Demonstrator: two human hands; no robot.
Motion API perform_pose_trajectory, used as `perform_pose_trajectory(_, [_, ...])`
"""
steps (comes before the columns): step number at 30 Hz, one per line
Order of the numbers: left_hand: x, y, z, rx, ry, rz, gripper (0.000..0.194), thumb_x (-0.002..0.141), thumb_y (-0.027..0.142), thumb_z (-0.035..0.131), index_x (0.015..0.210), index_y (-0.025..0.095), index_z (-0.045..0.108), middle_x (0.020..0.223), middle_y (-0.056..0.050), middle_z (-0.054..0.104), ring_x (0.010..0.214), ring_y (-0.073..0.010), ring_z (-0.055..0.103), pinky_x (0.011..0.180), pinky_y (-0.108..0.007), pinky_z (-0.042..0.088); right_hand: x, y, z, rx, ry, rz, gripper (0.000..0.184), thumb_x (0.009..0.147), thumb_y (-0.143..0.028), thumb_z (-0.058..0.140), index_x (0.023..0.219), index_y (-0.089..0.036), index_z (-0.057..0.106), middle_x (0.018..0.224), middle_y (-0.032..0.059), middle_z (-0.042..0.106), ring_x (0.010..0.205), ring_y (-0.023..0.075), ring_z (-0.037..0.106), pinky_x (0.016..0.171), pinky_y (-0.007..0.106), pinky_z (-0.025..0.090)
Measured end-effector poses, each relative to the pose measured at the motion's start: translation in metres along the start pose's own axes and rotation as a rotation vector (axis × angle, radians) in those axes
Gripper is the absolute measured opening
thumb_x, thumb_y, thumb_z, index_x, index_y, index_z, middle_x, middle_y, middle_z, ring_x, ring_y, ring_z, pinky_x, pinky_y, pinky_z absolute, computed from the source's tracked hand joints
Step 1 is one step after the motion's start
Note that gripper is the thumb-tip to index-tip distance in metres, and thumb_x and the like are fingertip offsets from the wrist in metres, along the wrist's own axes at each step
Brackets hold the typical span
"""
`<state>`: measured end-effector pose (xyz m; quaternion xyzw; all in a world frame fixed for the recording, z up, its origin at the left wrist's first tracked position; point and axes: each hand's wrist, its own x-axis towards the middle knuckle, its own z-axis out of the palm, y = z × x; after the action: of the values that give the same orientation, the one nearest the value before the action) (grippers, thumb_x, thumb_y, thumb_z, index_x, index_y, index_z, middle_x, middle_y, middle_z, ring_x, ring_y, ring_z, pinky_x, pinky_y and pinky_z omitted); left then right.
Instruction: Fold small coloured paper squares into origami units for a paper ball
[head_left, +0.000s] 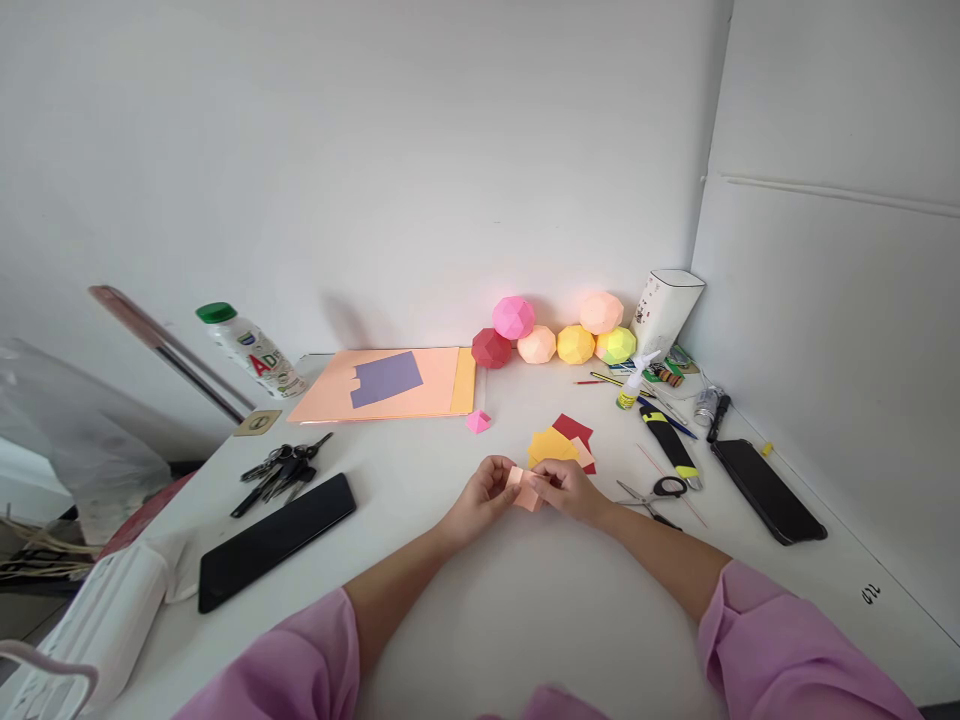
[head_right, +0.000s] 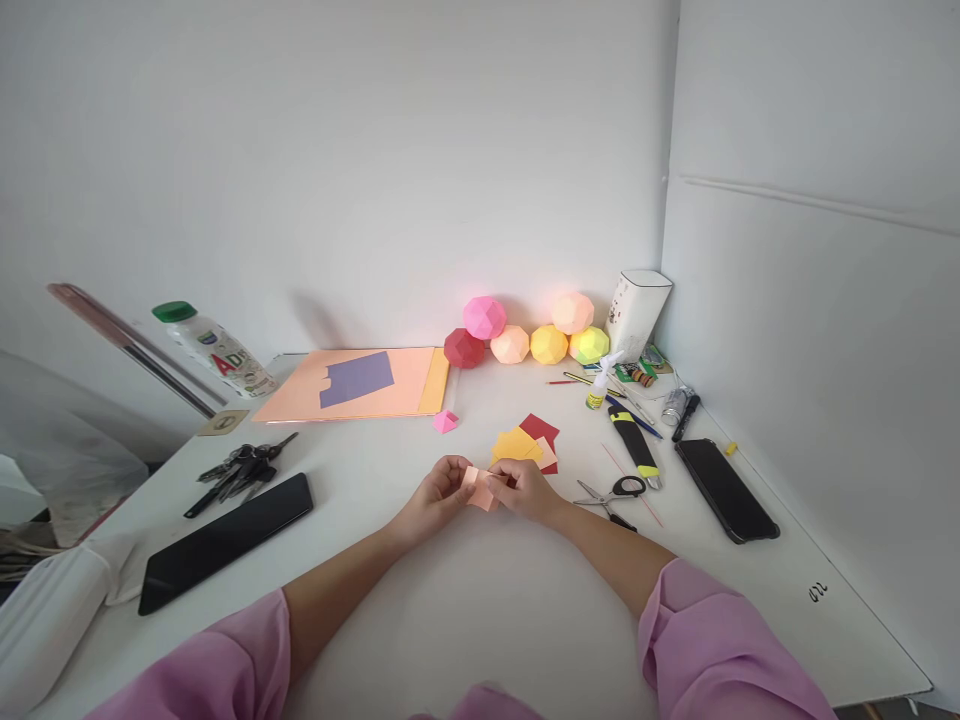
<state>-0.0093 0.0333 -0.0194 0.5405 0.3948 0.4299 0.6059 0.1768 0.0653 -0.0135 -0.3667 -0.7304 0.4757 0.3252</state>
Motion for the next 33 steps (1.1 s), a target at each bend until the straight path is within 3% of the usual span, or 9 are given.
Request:
perform_pose_trajectory(7, [0.000, -0.007, -0.002, 0.087, 0.018, 0.085, 0.030, 0.084, 0.044, 0.054, 0.102, 0.022, 0.043, 0.079, 0.001, 0.051, 0.071, -0.0119, 0.051, 0.065, -0.026, 0.042, 0.001, -0.001, -0.004, 0.022, -0.060, -0.020, 0.030, 0.083, -0.036, 0.055, 0.062, -0.016, 0.050, 0.057, -0.0043, 0.039, 0.051, 0.0084, 0.034, 0.048, 0.022, 0.029])
perform_pose_trajectory(13, [0.001, -0.007, -0.004, 0.255, 0.019, 0.146, 0.033, 0.086, 0.041, 0.052, 0.113, 0.023, 0.054, 0.087, -0.003, 0.051, 0.080, -0.0161, 0.051, 0.074, -0.032, 0.044, 0.002, 0.002, -0.003, 0.019, -0.047, -0.050, 0.026, 0.082, -0.038, 0.058, 0.069, -0.015, 0.058, 0.064, -0.0014, 0.050, 0.057, 0.0103, 0.042, 0.052, 0.023, 0.036])
perform_pose_trajectory(18, [0.000, -0.005, -0.003, 0.346, 0.023, 0.178, 0.037, 0.084, 0.041, 0.054, 0.118, 0.026, 0.056, 0.087, -0.003, 0.048, 0.076, -0.0162, 0.049, 0.070, -0.031, 0.045, 0.003, 0.003, -0.005, 0.034, -0.048, -0.038, 0.028, 0.083, -0.041, 0.057, 0.071, -0.016, 0.061, 0.064, -0.0009, 0.052, 0.058, 0.0108, 0.044, 0.054, 0.024, 0.038])
perform_pose_trajectory(27, [-0.001, 0.001, 0.000, 0.495, -0.005, 0.184, 0.034, 0.088, 0.040, 0.046, 0.114, 0.024, 0.062, 0.080, -0.004, 0.049, 0.075, -0.0181, 0.049, 0.070, -0.031, 0.043, 0.002, -0.001, -0.006, 0.118, -0.058, -0.024, 0.028, 0.083, -0.042, 0.059, 0.081, -0.016, 0.068, 0.077, 0.0035, 0.064, 0.069, 0.0143, 0.054, 0.064, 0.028, 0.044])
perform_pose_trajectory(33, [-0.002, 0.003, 0.002, 0.494, -0.001, 0.166, 0.036, 0.089, 0.042, 0.044, 0.113, 0.024, 0.063, 0.075, -0.002, 0.045, 0.072, -0.0171, 0.047, 0.067, -0.029, 0.042, 0.001, -0.007, -0.007, 0.123, -0.059, -0.045, 0.027, 0.083, -0.040, 0.059, 0.085, -0.018, 0.072, 0.076, 0.0031, 0.065, 0.069, 0.0137, 0.055, 0.065, 0.027, 0.044])
